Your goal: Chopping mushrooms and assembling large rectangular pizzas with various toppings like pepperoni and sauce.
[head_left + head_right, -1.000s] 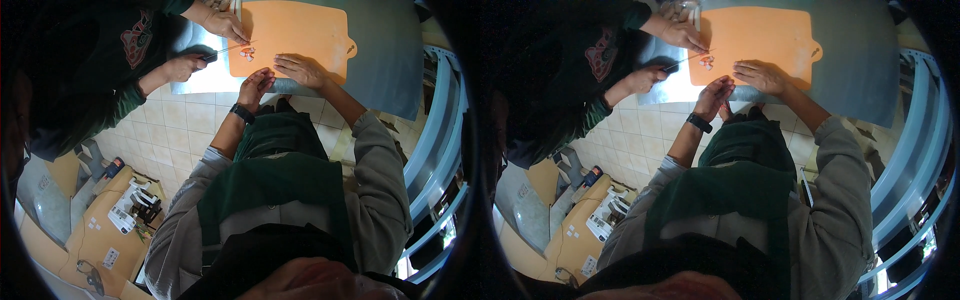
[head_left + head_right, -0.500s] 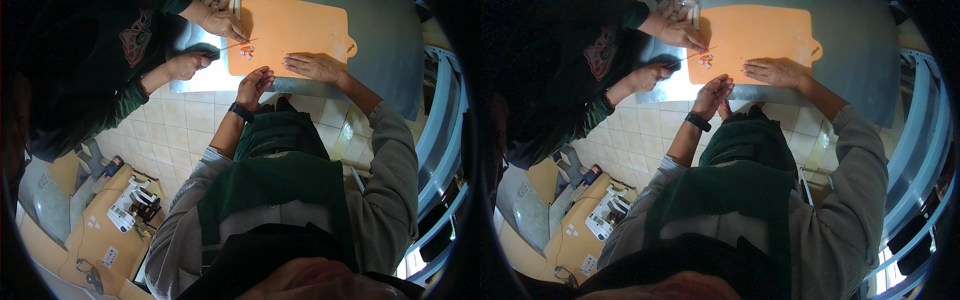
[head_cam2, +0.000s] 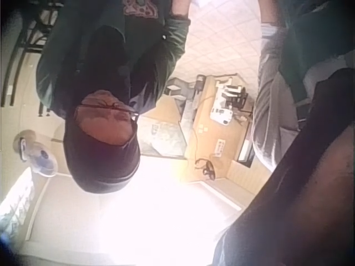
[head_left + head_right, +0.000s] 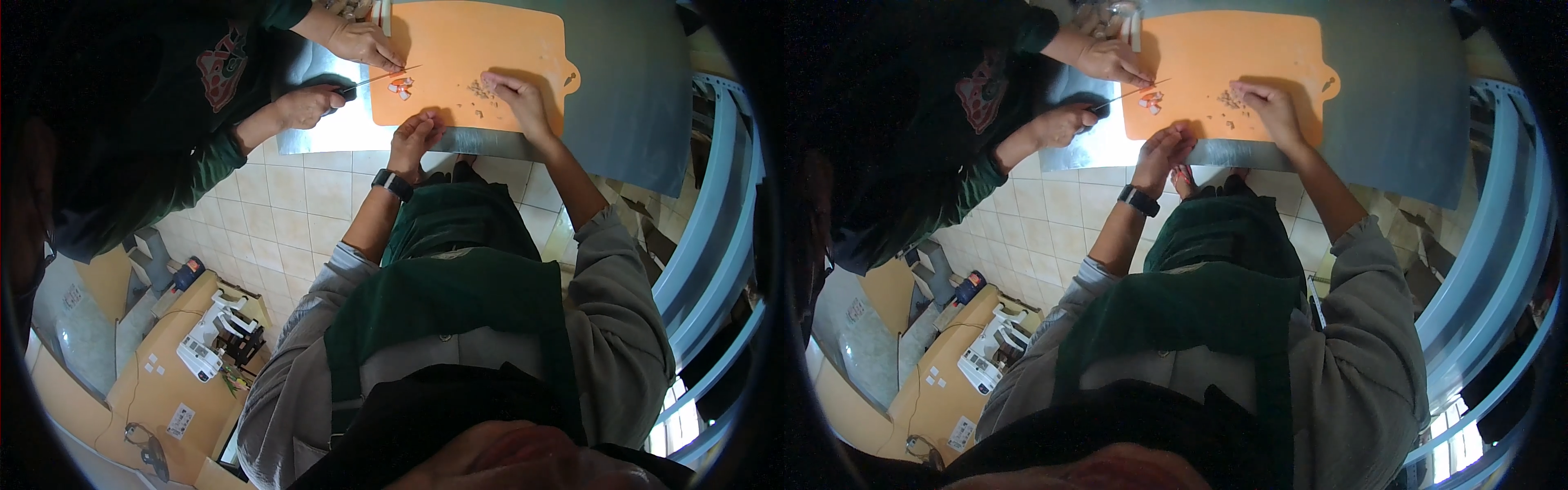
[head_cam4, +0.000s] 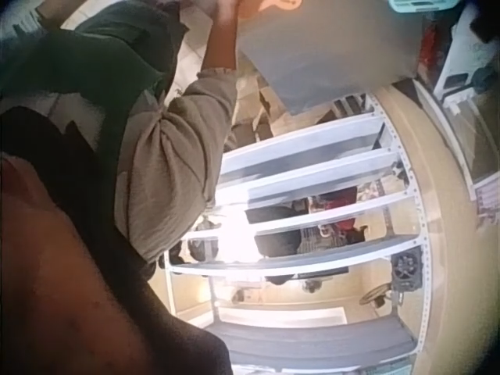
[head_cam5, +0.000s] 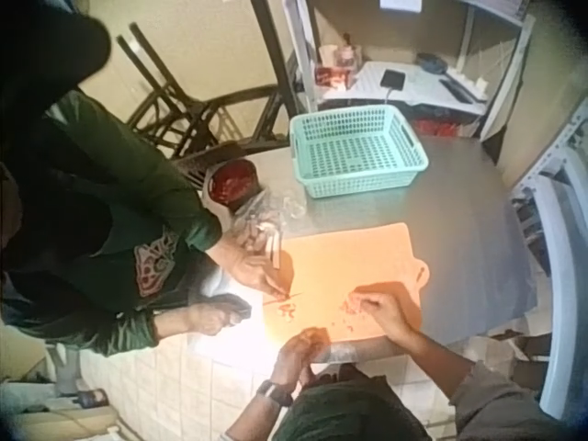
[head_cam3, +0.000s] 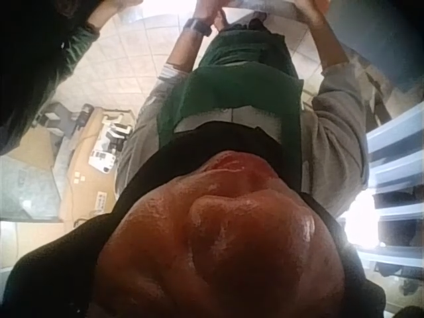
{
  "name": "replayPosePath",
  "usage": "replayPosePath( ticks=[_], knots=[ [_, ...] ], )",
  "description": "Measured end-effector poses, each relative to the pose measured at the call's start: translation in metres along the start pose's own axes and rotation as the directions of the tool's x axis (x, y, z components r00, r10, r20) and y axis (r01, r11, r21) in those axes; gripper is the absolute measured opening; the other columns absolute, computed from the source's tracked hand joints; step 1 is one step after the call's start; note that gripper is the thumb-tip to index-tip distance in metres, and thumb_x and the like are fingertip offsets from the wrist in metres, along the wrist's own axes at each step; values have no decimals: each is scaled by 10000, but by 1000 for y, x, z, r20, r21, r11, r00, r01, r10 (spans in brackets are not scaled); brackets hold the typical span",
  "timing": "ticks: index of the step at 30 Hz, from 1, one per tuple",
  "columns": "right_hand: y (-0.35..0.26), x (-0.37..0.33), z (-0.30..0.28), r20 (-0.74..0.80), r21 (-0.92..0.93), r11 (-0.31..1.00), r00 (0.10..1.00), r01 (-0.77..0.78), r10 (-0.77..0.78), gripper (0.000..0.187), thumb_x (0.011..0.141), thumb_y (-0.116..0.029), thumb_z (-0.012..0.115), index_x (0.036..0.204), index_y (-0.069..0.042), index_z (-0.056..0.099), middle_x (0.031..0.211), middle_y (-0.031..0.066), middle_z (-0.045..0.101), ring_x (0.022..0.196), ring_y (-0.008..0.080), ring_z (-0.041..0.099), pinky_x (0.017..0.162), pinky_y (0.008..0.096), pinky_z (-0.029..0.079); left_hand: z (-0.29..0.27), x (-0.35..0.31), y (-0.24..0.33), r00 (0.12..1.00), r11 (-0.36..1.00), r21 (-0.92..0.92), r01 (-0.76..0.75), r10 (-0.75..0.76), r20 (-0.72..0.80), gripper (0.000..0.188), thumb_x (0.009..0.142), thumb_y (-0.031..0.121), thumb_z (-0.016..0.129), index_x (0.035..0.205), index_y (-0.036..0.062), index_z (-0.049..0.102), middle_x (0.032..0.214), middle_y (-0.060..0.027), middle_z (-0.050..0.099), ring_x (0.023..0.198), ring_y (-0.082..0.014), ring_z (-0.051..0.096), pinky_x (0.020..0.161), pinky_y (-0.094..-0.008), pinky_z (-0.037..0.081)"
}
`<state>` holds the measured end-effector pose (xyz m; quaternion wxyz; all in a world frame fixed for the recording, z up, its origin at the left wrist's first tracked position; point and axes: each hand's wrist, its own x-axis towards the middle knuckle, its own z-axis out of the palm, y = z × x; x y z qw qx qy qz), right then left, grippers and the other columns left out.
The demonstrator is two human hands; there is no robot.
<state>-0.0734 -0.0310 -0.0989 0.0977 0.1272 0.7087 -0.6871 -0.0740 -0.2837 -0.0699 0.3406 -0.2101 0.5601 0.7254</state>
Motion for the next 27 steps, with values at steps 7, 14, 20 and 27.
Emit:
replayPosePath(
  ticks=[7,14,20,27],
  knots=[
    [-8,9,-25,65,738,638,964,-220,257,290,954,-15,559,1223,93,550,1233,167,611,1180,272,595,1046,311,488,33,15,-2,980,986,-38,-160,164,111,285,1005,167,514,1208,-17,591,1111,-104,670,1043,-190,647,921,-308,527],
    [-39,-17,-7,176,566,780,963,-268,204,292,958,-54,560,1218,78,581,1175,154,658,1074,244,654,951,279,529,59,34,2,793,767,-387,512,-248,557,397,1043,243,363,1282,-39,507,1291,-197,579,1158,-264,605,992,-382,511],
    [-61,-53,14,79,-243,940,971,237,-225,221,878,-53,599,1066,23,687,1065,142,699,938,202,702,820,303,559,62,65,-5,542,632,-385,673,-67,838,441,1046,273,384,1316,-67,465,1220,-191,599,1117,-210,610,968,-375,524],
    [-51,-60,24,162,-620,566,794,544,-586,327,747,11,611,1059,-27,699,1051,124,688,1011,301,662,864,361,540,65,68,-14,715,804,-270,530,-252,652,416,1035,257,447,1306,-55,491,1187,-124,631,1035,-171,634,918,-308,535]
  ],
)
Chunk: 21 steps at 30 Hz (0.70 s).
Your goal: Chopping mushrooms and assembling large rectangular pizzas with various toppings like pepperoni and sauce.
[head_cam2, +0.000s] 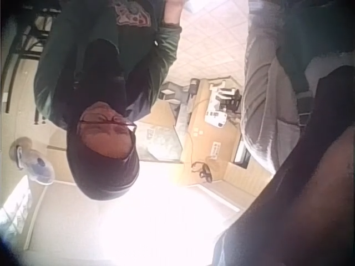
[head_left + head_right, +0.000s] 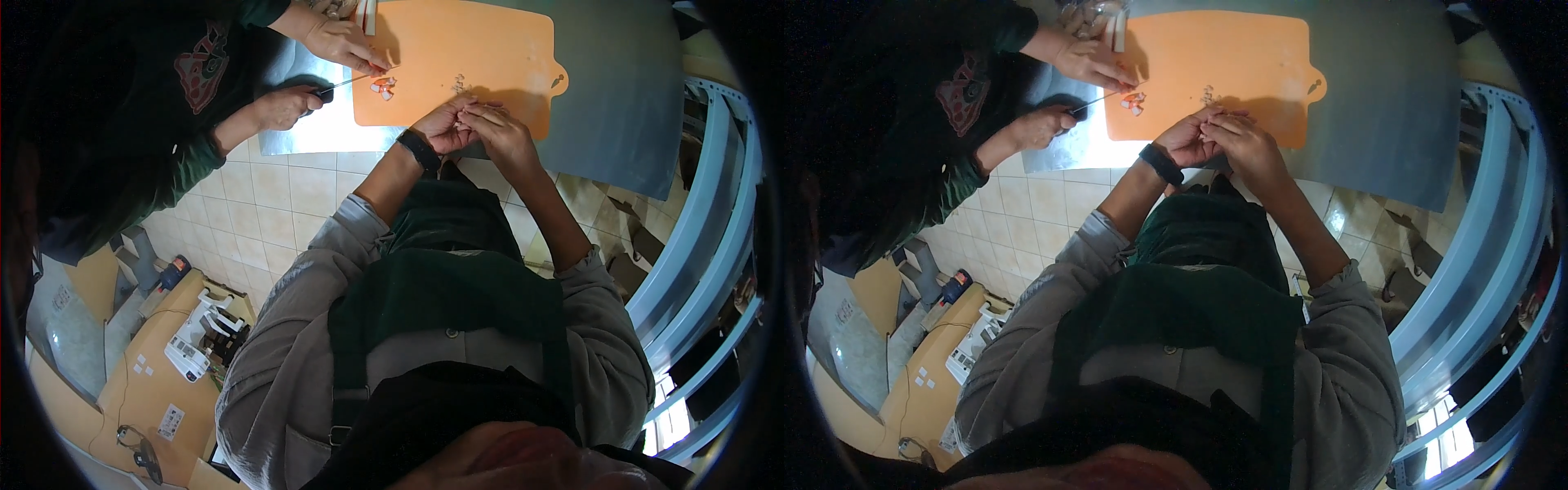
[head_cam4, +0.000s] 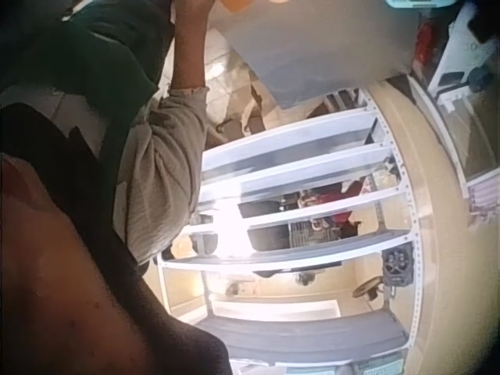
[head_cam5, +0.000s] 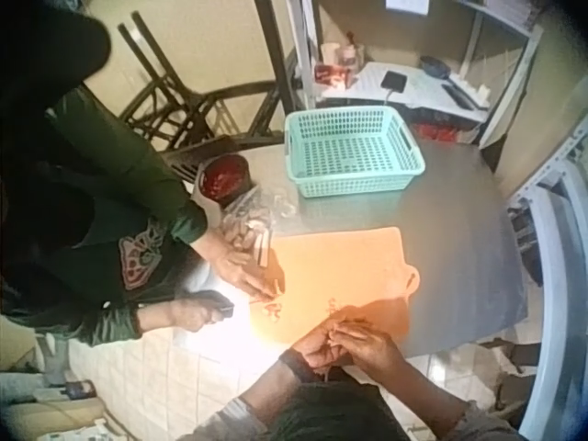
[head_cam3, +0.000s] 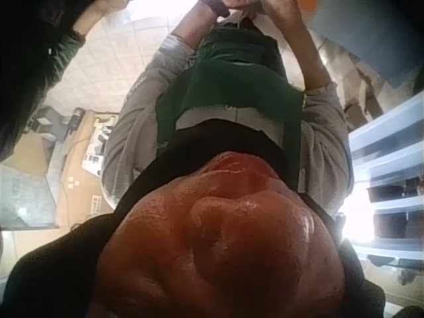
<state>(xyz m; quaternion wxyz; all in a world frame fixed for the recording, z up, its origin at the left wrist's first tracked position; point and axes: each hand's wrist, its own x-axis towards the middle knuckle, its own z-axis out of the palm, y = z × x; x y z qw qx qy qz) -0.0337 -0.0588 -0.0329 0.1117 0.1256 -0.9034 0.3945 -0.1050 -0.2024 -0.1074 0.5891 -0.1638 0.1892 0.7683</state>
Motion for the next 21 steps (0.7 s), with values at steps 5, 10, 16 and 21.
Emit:
replayPosePath(
  ticks=[5,10,16,21],
  knots=[
    [-12,-2,0,8,-73,997,1000,-21,22,335,732,-3,634,1059,-48,691,1035,98,681,1008,274,657,860,359,540,-22,0,-8,861,963,-258,84,60,506,339,1034,272,457,1243,20,546,1179,-95,631,1054,-182,631,912,-317,534],
    [-3,1,15,-55,25,996,995,83,-82,302,750,8,629,1037,-54,700,1060,95,684,998,274,657,859,369,544,-27,-4,-11,994,998,-62,-9,16,110,338,1028,295,474,1229,37,556,1184,-87,626,1075,-189,622,898,-344,535],
    [-1,0,20,-39,38,995,996,87,-86,229,783,6,633,984,-56,723,1039,104,690,972,267,667,866,377,543,-16,-14,-2,995,996,-83,-22,30,96,343,1030,286,469,1240,30,558,1195,-108,622,1081,-190,620,898,-336,547],
    [6,8,15,-55,234,951,974,-202,220,301,805,48,577,1055,-58,708,1050,126,679,1004,298,653,889,384,530,-17,-24,-6,992,996,-71,-46,37,-117,325,1019,243,505,1240,10,557,1219,-134,613,1108,-205,613,931,-330,548]
  ],
)
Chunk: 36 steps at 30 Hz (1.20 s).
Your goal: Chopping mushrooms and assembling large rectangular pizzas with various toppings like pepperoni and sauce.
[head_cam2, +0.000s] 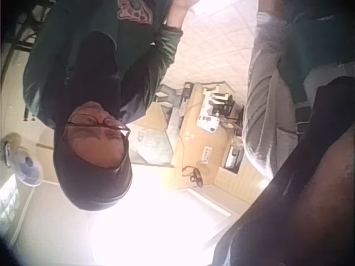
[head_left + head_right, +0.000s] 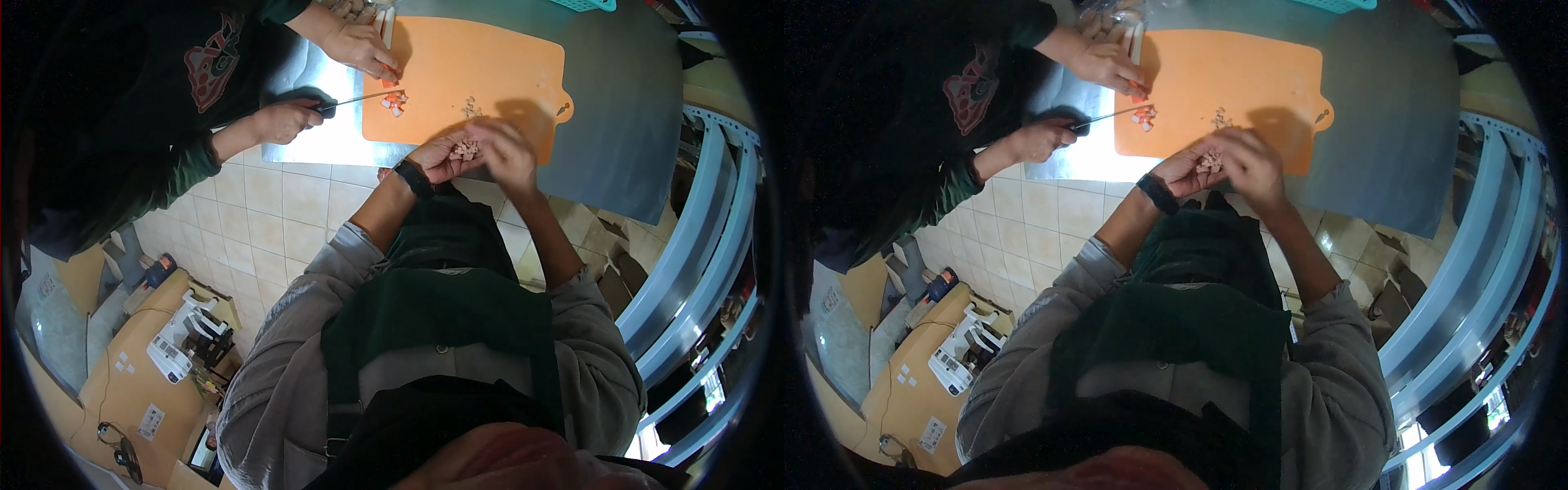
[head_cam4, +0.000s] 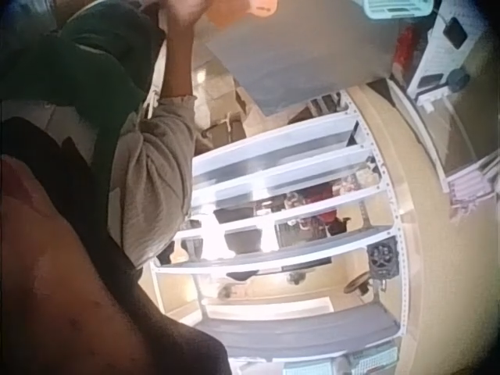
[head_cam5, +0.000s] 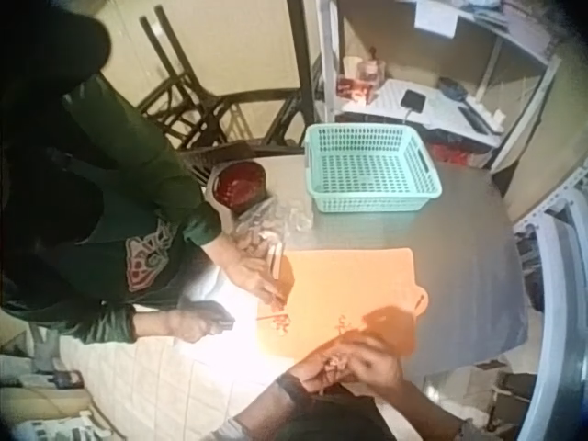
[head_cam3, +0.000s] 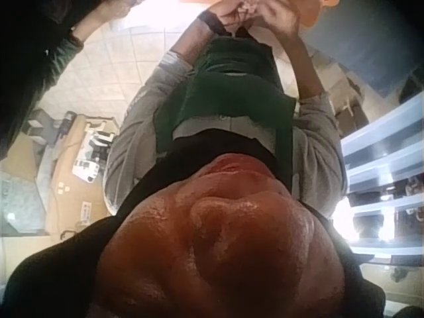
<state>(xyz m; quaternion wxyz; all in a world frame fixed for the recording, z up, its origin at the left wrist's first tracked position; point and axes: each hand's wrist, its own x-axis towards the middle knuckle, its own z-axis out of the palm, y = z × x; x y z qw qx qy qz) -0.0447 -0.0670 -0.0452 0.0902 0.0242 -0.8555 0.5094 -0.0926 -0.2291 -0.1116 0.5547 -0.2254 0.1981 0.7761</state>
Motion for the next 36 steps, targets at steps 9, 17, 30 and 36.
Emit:
replayPosePath(
  ticks=[9,17,30,36],
  knots=[
    [78,29,24,155,-346,896,959,277,-237,430,787,82,533,1189,-35,631,1171,115,624,1114,303,577,911,399,508,-23,-28,-35,984,983,62,172,-169,-59,431,1026,266,490,1301,-65,511,1262,-158,593,1182,-261,580,1003,-330,510],
    [63,22,22,329,-331,859,901,391,-283,302,795,-49,627,1096,-42,653,1130,85,633,1099,256,591,909,349,514,-50,-30,-56,953,953,50,300,-297,-52,443,1023,287,496,1266,-82,525,1256,-182,591,1174,-259,586,995,-338,517],
    [92,-4,-12,324,-223,951,936,214,-135,273,875,-10,558,1133,-16,648,1188,113,637,1115,264,607,947,360,500,-59,-27,-60,957,958,47,284,-280,-72,440,1018,286,508,1251,-85,541,1245,-177,602,1180,-261,581,1000,-329,511],
    [85,-26,-1,21,-340,935,995,97,-95,372,897,-15,530,1264,-2,590,1316,160,576,1213,289,561,1021,379,455,-63,-29,-61,963,966,21,257,-255,-89,425,1015,270,516,1248,-85,537,1240,-182,604,1174,-273,585,1000,-341,515]
  ],
)
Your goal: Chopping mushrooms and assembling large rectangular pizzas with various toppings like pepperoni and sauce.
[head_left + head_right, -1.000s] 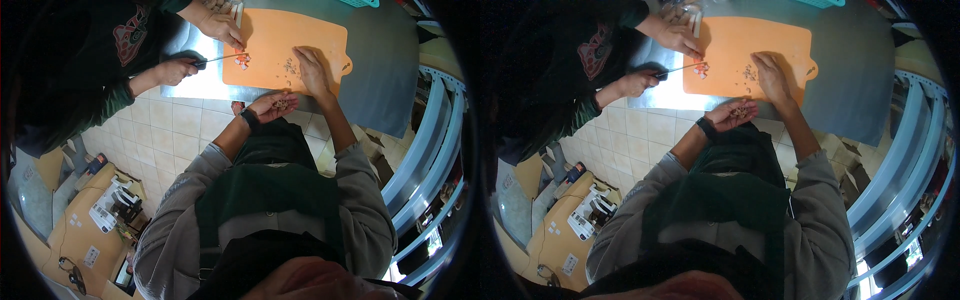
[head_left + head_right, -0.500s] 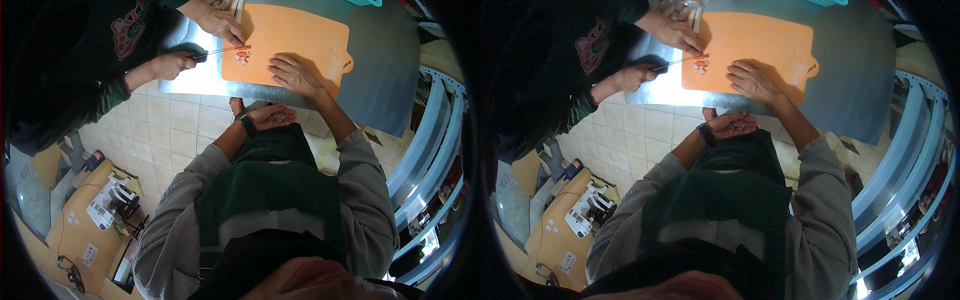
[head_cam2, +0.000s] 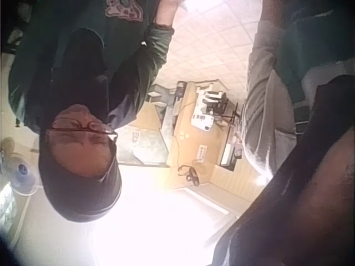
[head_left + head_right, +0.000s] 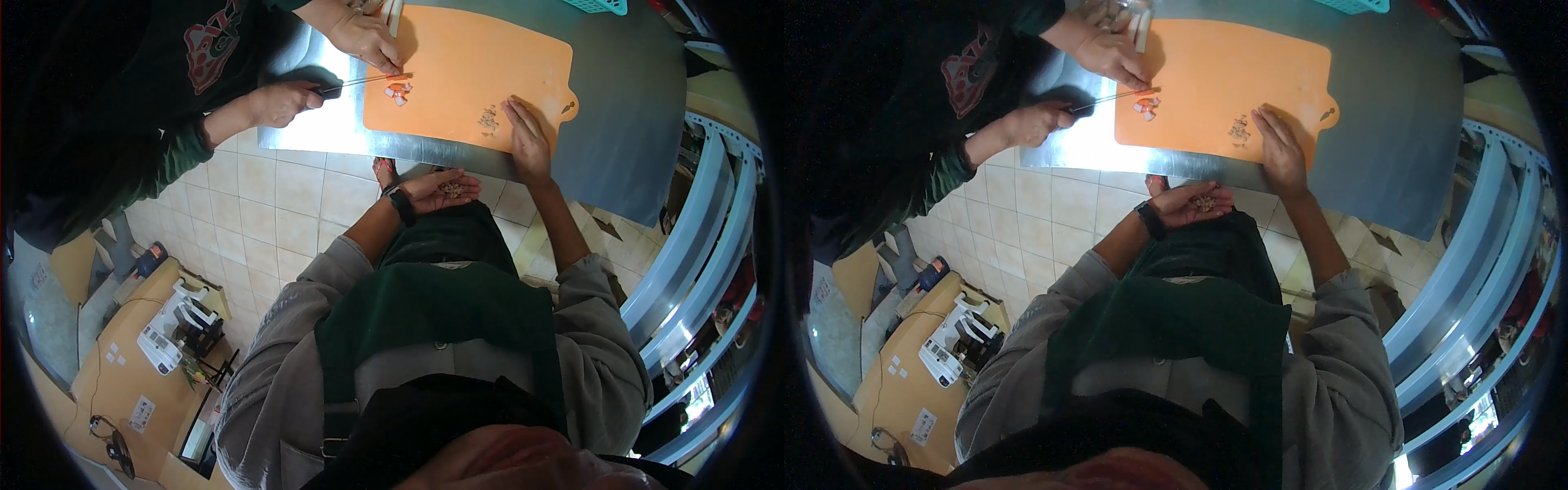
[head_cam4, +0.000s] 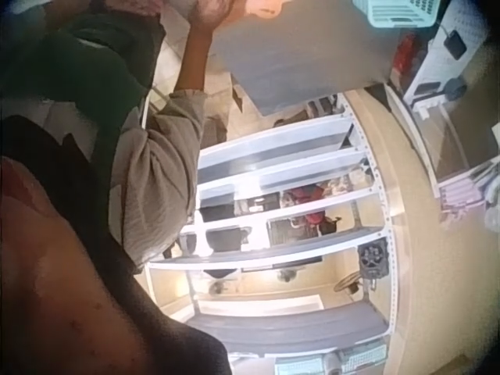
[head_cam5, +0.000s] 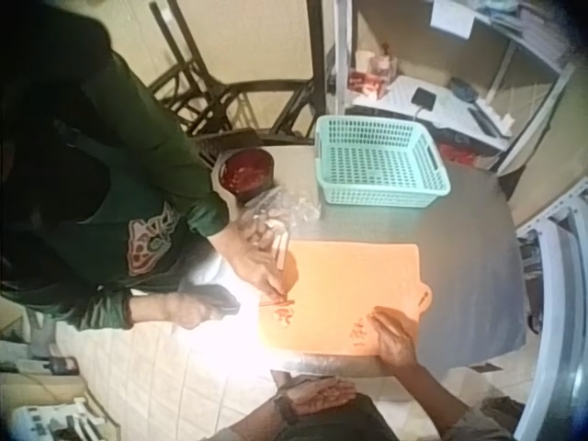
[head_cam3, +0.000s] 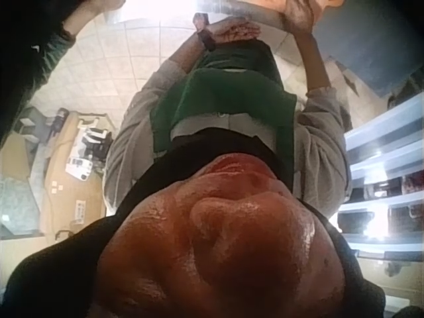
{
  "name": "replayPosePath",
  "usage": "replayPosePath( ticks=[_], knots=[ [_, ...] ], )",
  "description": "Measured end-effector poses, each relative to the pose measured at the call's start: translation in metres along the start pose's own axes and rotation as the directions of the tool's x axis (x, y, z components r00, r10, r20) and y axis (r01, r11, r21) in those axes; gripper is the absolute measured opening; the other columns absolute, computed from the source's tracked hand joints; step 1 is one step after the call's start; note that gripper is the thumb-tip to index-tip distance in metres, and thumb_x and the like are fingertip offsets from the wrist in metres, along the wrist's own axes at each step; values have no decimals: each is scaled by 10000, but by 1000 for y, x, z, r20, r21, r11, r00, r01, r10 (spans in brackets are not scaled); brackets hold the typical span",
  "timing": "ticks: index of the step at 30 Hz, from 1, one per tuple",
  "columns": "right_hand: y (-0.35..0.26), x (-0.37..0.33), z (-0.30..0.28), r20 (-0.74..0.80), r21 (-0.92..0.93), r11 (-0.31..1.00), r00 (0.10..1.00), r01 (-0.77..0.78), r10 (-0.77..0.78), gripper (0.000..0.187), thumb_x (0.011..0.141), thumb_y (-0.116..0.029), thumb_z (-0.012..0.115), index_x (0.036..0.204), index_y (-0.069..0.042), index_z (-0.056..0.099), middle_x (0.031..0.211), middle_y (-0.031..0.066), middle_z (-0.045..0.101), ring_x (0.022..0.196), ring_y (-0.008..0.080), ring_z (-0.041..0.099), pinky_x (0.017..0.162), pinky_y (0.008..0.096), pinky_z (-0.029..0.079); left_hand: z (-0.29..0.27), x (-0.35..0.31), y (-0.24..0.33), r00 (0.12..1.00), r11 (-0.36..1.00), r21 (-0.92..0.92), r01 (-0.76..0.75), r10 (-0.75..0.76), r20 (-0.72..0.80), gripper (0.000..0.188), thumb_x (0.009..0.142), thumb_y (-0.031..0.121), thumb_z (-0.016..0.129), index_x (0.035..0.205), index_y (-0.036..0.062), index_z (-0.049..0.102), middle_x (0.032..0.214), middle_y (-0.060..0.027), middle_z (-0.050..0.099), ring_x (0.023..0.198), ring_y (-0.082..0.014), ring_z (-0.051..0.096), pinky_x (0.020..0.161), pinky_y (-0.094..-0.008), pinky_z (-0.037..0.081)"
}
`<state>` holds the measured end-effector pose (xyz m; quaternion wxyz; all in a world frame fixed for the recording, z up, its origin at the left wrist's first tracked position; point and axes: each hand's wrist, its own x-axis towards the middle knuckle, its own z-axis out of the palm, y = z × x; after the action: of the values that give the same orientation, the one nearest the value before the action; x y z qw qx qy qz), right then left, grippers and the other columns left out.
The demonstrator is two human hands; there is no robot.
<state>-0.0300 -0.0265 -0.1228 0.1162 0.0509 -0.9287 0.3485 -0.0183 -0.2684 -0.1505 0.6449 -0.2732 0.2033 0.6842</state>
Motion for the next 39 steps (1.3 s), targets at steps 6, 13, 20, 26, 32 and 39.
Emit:
replayPosePath(
  ticks=[6,13,20,26,32,39],
  knots=[
    [-27,-10,28,122,-175,979,989,103,-82,456,919,-112,556,1351,23,493,1389,174,503,1309,304,471,1073,385,408,0,-6,-7,1000,1000,-2,-18,18,-2,423,1017,274,511,1252,-78,533,1250,-181,603,1177,-278,588,998,-340,516],
    [-15,-8,16,330,-216,903,898,372,-291,490,850,-79,552,1334,-11,524,1344,137,544,1306,280,477,1050,357,437,2,-7,-5,1000,1000,-5,-2,2,-24,417,1021,275,501,1256,-68,536,1263,-181,595,1194,-285,577,1021,-353,500],
    [5,-8,-13,403,-130,876,832,464,-381,498,810,-75,562,1307,-45,557,1340,98,565,1249,256,538,950,348,517,16,-18,-1,997,995,59,-76,74,21,456,1022,311,491,1292,-55,531,1279,-182,590,1200,-274,575,1037,-335,477],
    [-4,-6,3,168,-51,992,980,117,-107,341,866,-40,583,1201,-6,636,1164,96,671,1077,253,637,892,303,535,29,-16,18,984,985,20,-173,171,58,464,1030,314,463,1309,-53,521,1306,-177,580,1235,-265,554,1054,-340,462],
    [-30,0,-11,339,754,254,690,-606,640,220,946,-63,588,1113,45,683,1037,80,712,960,147,660,856,284,527,45,6,36,958,960,17,-280,278,77,453,1039,302,433,1320,-47,505,1317,-172,575,1241,-255,552,1060,-328,458],
    [-81,-19,-13,174,293,900,944,-321,280,239,870,-36,641,1101,-21,699,1060,134,710,957,251,696,878,317,538,47,43,38,950,959,-13,-284,283,133,427,1014,317,501,1286,-8,548,1218,-120,627,1128,-212,607,1010,-338,482]
  ],
)
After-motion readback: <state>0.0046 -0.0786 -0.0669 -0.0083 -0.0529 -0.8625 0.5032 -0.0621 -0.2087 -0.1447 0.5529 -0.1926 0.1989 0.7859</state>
